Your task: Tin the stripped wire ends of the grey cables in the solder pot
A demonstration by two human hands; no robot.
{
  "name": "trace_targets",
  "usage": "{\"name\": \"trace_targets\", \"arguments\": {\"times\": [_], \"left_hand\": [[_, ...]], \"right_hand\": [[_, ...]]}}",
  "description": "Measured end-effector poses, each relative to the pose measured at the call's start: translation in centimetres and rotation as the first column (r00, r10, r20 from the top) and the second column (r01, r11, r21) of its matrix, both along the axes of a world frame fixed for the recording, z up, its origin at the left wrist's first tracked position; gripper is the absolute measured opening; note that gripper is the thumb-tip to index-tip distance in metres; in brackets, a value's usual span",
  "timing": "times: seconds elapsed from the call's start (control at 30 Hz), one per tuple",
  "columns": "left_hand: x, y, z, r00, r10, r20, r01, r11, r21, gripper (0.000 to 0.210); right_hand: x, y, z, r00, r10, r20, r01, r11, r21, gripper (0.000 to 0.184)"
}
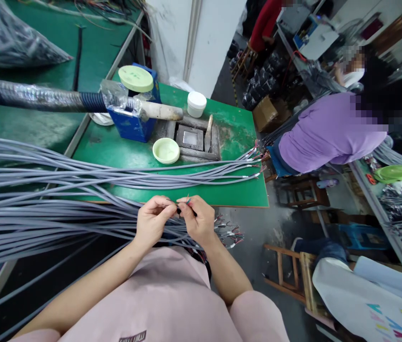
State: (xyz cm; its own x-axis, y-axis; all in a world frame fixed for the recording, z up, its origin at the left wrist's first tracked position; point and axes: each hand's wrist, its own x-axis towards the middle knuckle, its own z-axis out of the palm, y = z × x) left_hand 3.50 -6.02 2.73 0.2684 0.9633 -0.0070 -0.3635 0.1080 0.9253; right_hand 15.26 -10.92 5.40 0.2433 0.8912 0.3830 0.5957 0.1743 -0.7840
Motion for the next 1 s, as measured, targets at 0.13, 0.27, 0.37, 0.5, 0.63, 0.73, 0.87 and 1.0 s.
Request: {"name": "trace_targets", "arguments": {"times": [0.13, 0.27, 0.37, 0.5, 0.63, 0.73, 0.87, 1.0], "left_hand": [[-2.0, 2.0, 0.2, 0.965, 0.155, -0.213, -0.083, 0.946, 0.313, 0.012], [-4.9, 4.9, -0.1, 0.830, 0.380, -0.408, -0.083, 0.808, 0.583, 0.006], [-6.1, 6.5, -1.2, 0.707, 0.520, -0.480, -0.126, 0.760, 0.638, 0.008], [-5.9, 7.2, -2.6, 0.609, 0.584, -0.536, -0.009, 0.681, 0.732, 0.010], [-5.6, 7.1, -2.9, 0.569, 0.640, -0.517, 0.025, 0.615, 0.788, 0.009], [-5.6, 7.0, -2.9, 0.548, 0.659, -0.516, 0.050, 0.590, 0.806, 0.008], [-5.6, 6.9, -2.9, 0.522, 0.665, -0.534, 0.073, 0.588, 0.805, 0.009], [-5.6, 6.8, -3.0, 0.505, 0.674, -0.538, 0.082, 0.584, 0.808, 0.009]], "right_hand": [[1.1, 1.2, 1.1, 0.998, -0.064, 0.010, 0.064, 0.997, -0.037, 0.019], [2.9, 3.1, 2.3, 0.995, -0.075, 0.064, 0.078, 0.996, -0.053, 0.022], [4.1, 5.1, 3.2, 0.990, -0.035, 0.138, 0.046, 0.996, -0.075, 0.023], [5.2, 8.7, 4.6, 0.973, 0.036, 0.226, -0.012, 0.994, -0.106, 0.023], [5.7, 12.3, 5.8, 0.942, 0.131, 0.308, -0.076, 0.980, -0.183, 0.027], [5.7, 14.7, 6.2, 0.897, 0.199, 0.395, -0.101, 0.962, -0.255, 0.031], [4.9, 17.2, 6.3, 0.825, 0.280, 0.491, -0.108, 0.931, -0.350, 0.028], [3.6, 19.0, 5.8, 0.693, 0.370, 0.618, -0.067, 0.887, -0.456, 0.023]]}}
